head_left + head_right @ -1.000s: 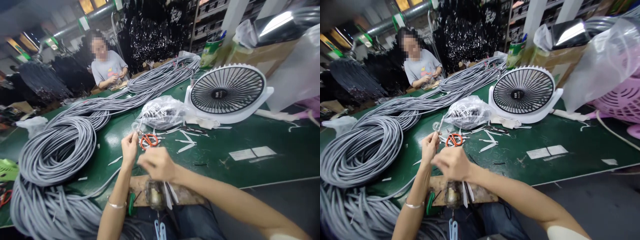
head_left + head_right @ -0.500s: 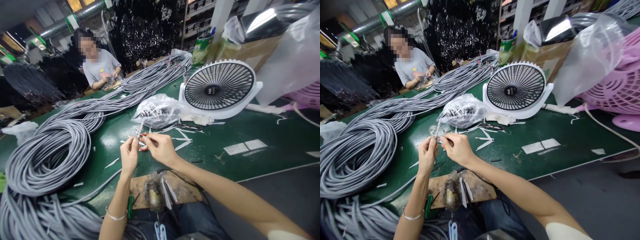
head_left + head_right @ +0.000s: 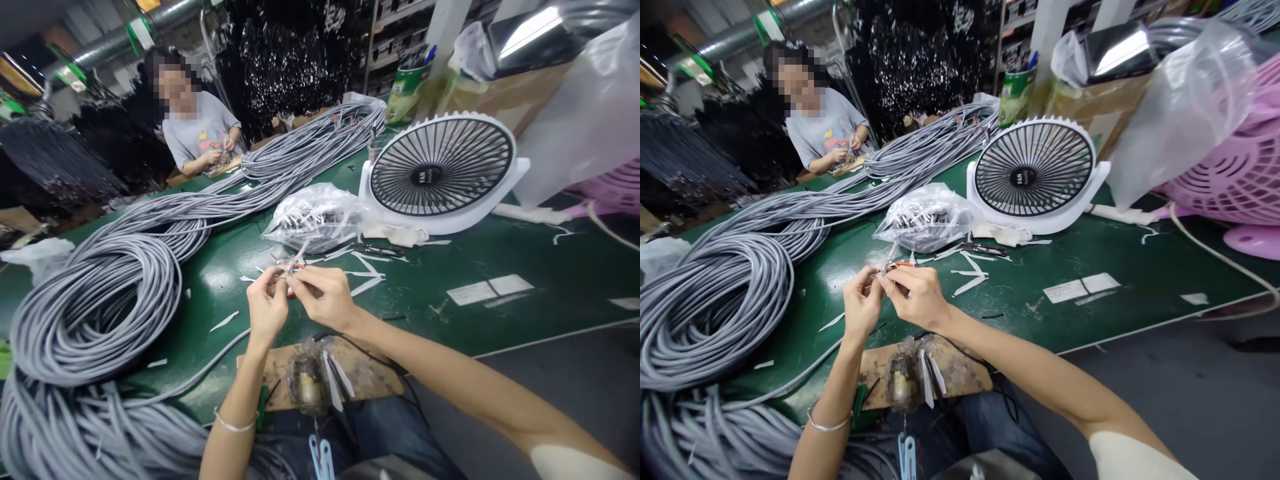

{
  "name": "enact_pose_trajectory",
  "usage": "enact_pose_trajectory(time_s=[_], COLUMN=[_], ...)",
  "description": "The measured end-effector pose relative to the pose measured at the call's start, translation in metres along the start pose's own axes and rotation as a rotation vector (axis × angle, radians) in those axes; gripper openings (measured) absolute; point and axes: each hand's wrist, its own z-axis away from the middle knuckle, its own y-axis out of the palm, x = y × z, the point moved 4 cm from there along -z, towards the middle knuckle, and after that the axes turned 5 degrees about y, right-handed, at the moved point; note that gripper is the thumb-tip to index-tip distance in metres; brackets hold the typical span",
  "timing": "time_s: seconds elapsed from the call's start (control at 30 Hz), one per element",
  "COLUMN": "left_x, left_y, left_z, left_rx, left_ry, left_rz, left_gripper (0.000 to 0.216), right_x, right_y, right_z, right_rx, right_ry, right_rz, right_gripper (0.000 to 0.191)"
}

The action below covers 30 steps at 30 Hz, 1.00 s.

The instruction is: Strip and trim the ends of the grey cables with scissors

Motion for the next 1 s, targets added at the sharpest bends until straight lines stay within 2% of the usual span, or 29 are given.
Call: enact_pose_trajectory(time_s=[0.1,0.2,0.23,0.27,0.37,0.4,0.47,0.57,0.7,0.77,0.9,0.93,1.0], left_x=[0.009,0.024,0.029,0.031,0.028,0.025,0.020,0.016,0.016,0.015,0.009,0.009,0.008], left_y=[-0.006,-0.016,-0.018,-0.018,-0.013,-0.011,-0.006,-0.002,0.000,-0.002,-0.004,-0.004,-0.004], left_z=[-0.009,-0.019,-0.021,-0.021,-0.019,-0.017,-0.014,-0.012,-0.009,-0.007,-0.005,-0.004,-0.004], left_rx=[-0.072,-0.181,-0.196,-0.195,-0.158,-0.147,-0.137,-0.108,-0.122,-0.157,-0.157,-0.152,-0.127], left_ry=[-0.029,-0.183,-0.237,-0.270,-0.254,-0.234,-0.205,-0.187,-0.203,-0.205,-0.194,-0.202,-0.234], left_rz=[-0.005,0.073,0.140,0.209,0.322,0.323,0.297,0.250,0.186,0.142,0.144,0.183,0.282], left_gripper=[0.016,0.021,0.024,0.027,0.031,0.031,0.031,0.031,0.030,0.030,0.035,0.037,0.043], right_x=[0.020,0.038,0.038,0.032,-0.002,-0.012,-0.024,-0.028,-0.025,-0.025,-0.033,-0.035,-0.034], right_y=[-0.001,-0.001,-0.002,-0.002,-0.001,0.000,0.006,0.013,0.008,-0.001,-0.025,-0.027,-0.021], right_z=[0.007,0.016,0.015,0.011,0.000,-0.003,-0.006,-0.006,-0.008,-0.011,-0.019,-0.020,-0.021], right_rx=[-0.032,-0.025,-0.037,-0.057,-0.103,-0.084,-0.015,0.036,-0.050,-0.132,-0.428,-0.425,-0.255], right_ry=[-0.234,-0.472,-0.442,-0.309,0.263,0.389,0.536,0.627,0.599,0.554,0.498,0.495,0.469], right_rz=[0.015,-0.097,-0.123,-0.118,-0.099,-0.134,-0.245,-0.398,-0.469,-0.495,-0.484,-0.430,-0.258], right_gripper=[0.026,0.028,0.028,0.026,0.021,0.023,0.029,0.029,0.019,0.018,0.018,0.018,0.018])
